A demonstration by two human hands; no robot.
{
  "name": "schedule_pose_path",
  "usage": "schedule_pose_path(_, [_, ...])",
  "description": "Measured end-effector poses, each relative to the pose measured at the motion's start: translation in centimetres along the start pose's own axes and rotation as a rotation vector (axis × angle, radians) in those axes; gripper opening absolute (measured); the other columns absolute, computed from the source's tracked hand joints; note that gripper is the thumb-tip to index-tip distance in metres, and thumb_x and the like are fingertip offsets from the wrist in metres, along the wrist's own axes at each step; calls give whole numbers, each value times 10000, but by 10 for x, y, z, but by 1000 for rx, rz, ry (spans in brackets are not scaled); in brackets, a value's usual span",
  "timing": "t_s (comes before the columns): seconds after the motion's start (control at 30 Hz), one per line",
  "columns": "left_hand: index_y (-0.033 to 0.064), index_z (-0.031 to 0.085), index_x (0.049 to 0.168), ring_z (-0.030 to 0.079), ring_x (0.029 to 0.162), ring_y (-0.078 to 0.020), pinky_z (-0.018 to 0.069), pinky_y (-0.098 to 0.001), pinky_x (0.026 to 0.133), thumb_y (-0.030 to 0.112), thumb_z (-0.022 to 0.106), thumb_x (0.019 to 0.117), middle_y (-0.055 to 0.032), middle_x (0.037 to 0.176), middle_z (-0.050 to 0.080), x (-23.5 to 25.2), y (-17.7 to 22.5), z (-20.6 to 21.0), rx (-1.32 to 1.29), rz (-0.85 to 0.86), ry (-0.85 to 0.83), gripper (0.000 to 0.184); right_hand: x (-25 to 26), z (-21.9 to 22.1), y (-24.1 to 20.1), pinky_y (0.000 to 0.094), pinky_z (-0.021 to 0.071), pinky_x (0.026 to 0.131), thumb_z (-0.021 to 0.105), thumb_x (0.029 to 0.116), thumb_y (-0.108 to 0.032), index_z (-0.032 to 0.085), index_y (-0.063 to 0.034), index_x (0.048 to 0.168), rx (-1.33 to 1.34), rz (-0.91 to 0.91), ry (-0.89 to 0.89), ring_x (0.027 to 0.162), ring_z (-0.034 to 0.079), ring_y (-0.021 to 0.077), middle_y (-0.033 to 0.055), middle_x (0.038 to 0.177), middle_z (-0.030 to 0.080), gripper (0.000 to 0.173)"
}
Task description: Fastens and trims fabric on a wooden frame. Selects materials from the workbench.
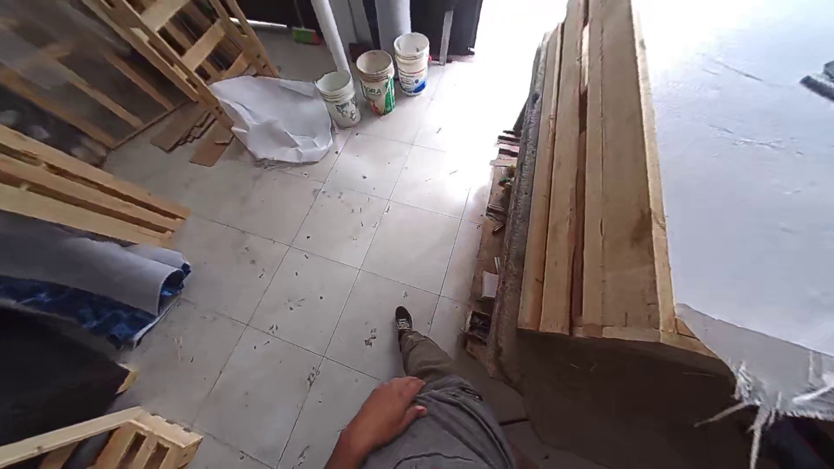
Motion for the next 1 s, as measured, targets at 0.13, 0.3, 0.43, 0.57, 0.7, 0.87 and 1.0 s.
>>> schedule_pose_path(0.13, [76,589,1426,588,1325,-307,460,-550,1111,428,586,1017,-139,1431,612,7,-47,-117,28,0,71,540,32,36,-98,302,522,882,368,1114,-207,575,-46,1285,76,55,49,965,607,77,43,1078,643,313])
schedule_pose_path(0.3, [72,592,1428,602,1307,-327,469,-574,1094,454,630,986,-149,1425,615,30,-134,-238,35,-104,179,585,52,58,-167,253,528,875,336,1108,-201,581,-12,1296,86,-65,72,959,624,37,44,1085,676,362])
schedule_pose_path(0.43, [49,608,1404,641,1240,-345,484,-579,1073,425,654,973,-166,1374,646,72,-179,-303,-61,-124,217,574,62,86,-239,187,517,943,258,1110,-124,560,23,1332,284,-193,141,1013,632,-37,18,1123,708,403])
schedule_pose_path(0.57, [36,604,1404,608,1304,-321,453,-537,1123,304,589,1037,-165,1401,631,138,-185,-354,-2,7,6,455,122,107,-304,231,514,960,277,1114,-148,537,22,1377,308,-172,186,1047,634,19,65,1186,692,408])
schedule_pose_path(0.7, [60,575,1439,584,1332,-307,436,-528,1141,353,571,1040,-158,1430,610,191,-198,-459,93,100,-121,495,123,146,-416,166,502,1012,196,1110,-78,535,33,1362,566,-353,227,1105,628,-50,4,1199,715,437])
schedule_pose_path(0.87, [75,563,1453,588,1311,-356,455,-602,1090,419,626,1005,-168,1439,596,270,-219,-608,273,89,-175,568,125,163,-534,125,498,871,188,1099,-19,519,96,1288,758,-167,446,947,603,-62,54,1055,678,398])
schedule_pose_path(1.0, [84,556,1461,593,1302,-367,466,-608,1074,440,618,1005,-164,1444,593,352,-213,-692,364,134,-220,582,236,141,-509,288,497,1015,366,1096,-117,581,74,1330,413,-98,558,1119,632,107,159,1237,680,371])
Point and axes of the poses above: each hand's wrist, its own x-axis towards the middle knuckle, its own z-axis out of the palm, y = z × x, the point moved 8 cm from there along x, towards the middle knuckle
